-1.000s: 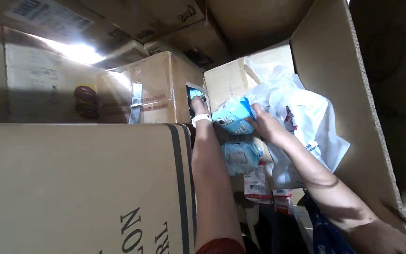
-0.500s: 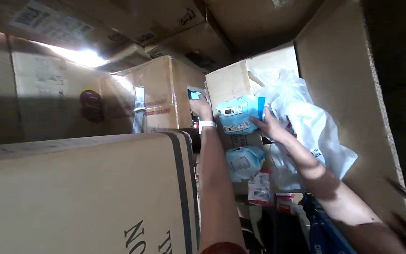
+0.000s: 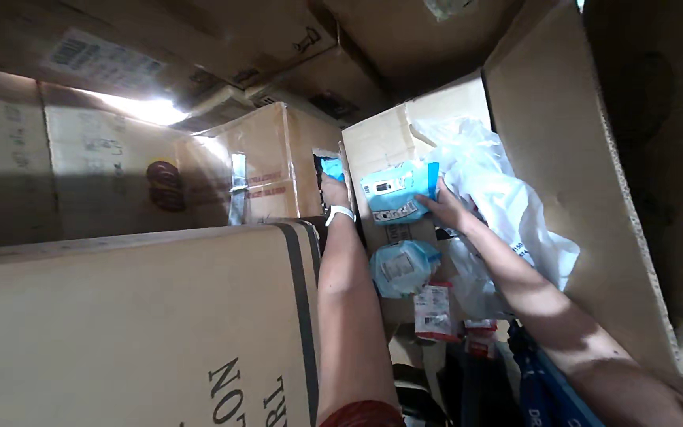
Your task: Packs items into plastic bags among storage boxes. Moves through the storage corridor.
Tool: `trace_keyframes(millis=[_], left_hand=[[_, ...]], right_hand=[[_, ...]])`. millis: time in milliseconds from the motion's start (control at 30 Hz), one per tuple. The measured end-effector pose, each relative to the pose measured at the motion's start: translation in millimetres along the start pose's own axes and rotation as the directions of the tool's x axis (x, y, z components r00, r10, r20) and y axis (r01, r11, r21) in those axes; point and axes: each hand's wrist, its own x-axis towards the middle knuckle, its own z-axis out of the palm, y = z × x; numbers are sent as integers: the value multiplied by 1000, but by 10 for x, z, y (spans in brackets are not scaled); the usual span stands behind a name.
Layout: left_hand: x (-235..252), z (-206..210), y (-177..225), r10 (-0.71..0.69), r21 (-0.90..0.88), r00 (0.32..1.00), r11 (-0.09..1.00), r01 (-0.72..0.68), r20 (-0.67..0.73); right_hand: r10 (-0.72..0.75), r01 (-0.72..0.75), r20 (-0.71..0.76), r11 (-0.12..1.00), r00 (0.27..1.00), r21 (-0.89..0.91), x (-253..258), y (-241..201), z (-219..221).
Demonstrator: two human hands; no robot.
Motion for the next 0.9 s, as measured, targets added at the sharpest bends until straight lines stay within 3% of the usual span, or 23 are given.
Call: trace_keyframes(millis=[133,333,533,633,700,767,833,900], left_hand=[[-100,-25,29,-49,17,998,999,49,-27],[-716,-264,62,-108,-341,989,938,67,-104],[-936,-193,-50,-83,-401,984,916,12,-160],[-1030,-191,-92,4,-262,987,964,-47,-161],[-1091,-246,-64,142,21,979,990,-140,-146],[-1045,-263,-53,312,221,933,937,-270,-182],[-862,-282,-24,367,220,907,921,-323,-207],[-732,-274,-38,332,96,919,943,-318,-212]], right_hand=[[21,-21,21,1000,1000,5,29,45,-4],[24,-24,19,1000,1000,-8,-42,20,-15],[30,-29,-17,999,999,17,4,77,-5],[-18,18,-15,1000,1000,25,64,156,13],[-28,28,-22,1000,999,-11,33,106,2],[-13,11,-20,998,1000,-54,11,70,-19],[-21,20,-19,998,1000,-51,49,67,-28],[-34,34,-18,999,999,-20,44,79,-10]])
